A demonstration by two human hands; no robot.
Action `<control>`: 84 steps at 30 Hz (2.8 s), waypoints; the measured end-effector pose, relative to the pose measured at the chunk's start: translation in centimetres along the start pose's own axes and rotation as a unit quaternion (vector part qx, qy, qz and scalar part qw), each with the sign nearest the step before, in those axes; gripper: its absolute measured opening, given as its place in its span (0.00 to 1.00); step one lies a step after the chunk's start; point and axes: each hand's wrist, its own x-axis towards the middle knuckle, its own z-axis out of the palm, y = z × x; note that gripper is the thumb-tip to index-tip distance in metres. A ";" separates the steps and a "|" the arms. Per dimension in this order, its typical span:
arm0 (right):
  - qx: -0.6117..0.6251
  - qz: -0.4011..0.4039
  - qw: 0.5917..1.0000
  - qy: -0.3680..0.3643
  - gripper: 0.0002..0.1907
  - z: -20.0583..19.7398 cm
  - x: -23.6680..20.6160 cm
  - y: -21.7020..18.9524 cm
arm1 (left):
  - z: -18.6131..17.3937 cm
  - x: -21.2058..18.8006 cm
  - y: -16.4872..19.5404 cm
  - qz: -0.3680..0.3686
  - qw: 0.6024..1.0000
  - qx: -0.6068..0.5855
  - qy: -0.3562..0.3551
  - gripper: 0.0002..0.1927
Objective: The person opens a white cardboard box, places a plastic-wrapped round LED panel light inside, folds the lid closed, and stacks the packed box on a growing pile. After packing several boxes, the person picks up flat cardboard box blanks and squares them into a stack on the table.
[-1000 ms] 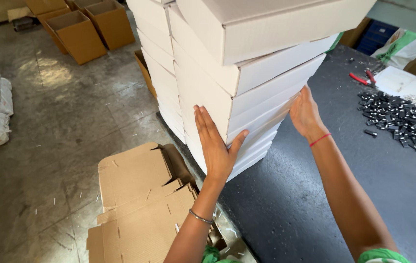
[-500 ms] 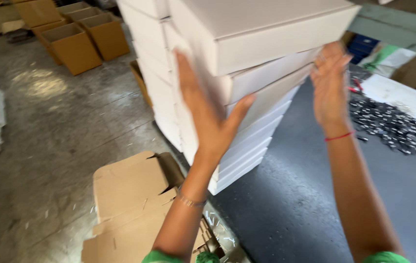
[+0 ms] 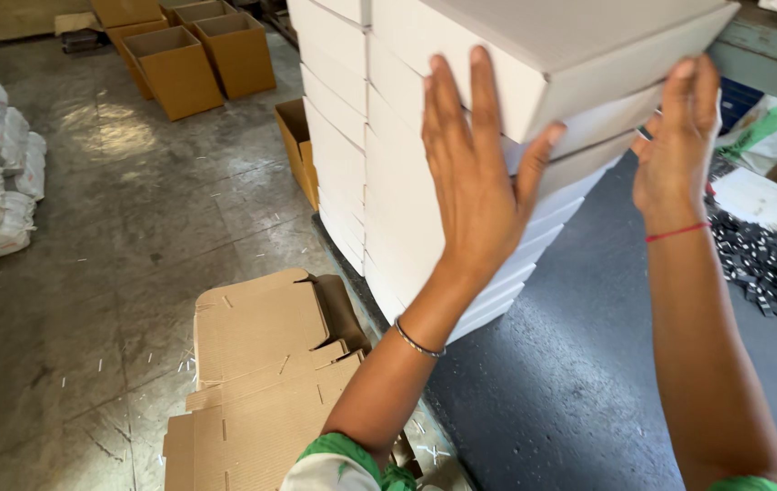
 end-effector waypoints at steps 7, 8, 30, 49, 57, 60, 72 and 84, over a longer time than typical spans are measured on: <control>-0.059 0.028 0.997 0.033 0.19 -2.0 1.0 3.3 | 1.8 -1.1 -1.6 -0.012 1.000 0.018 0.014 0.35; -0.061 0.026 0.997 0.036 0.17 -2.8 1.4 4.2 | 2.3 -1.4 -1.8 -0.010 0.999 0.022 0.021 0.34; -0.237 0.187 0.949 -0.091 0.48 -2.7 -29.9 19.9 | -23.7 -36.7 -1.4 -0.337 0.901 0.163 -0.219 0.34; -0.079 0.305 0.947 -0.066 0.50 0.5 -32.7 23.1 | -27.5 -37.6 -5.8 -0.467 0.832 0.008 -0.300 0.19; -0.452 0.150 0.871 -0.116 0.30 2.5 -39.2 19.1 | -37.5 -33.9 -13.9 -0.463 0.837 0.053 -0.288 0.19; -0.460 0.138 0.870 -0.112 0.23 5.1 -42.8 15.5 | -43.3 -33.0 -17.7 -0.422 0.863 0.161 -0.228 0.20; -0.418 0.282 0.824 -0.259 0.23 18.5 -56.6 17.1 | -54.4 -38.1 -28.8 -0.523 0.761 0.315 -0.218 0.38; -0.482 0.281 0.707 -0.435 0.35 30.5 -56.1 20.1 | -41.7 -30.6 -34.5 -0.538 0.473 0.459 -0.526 0.47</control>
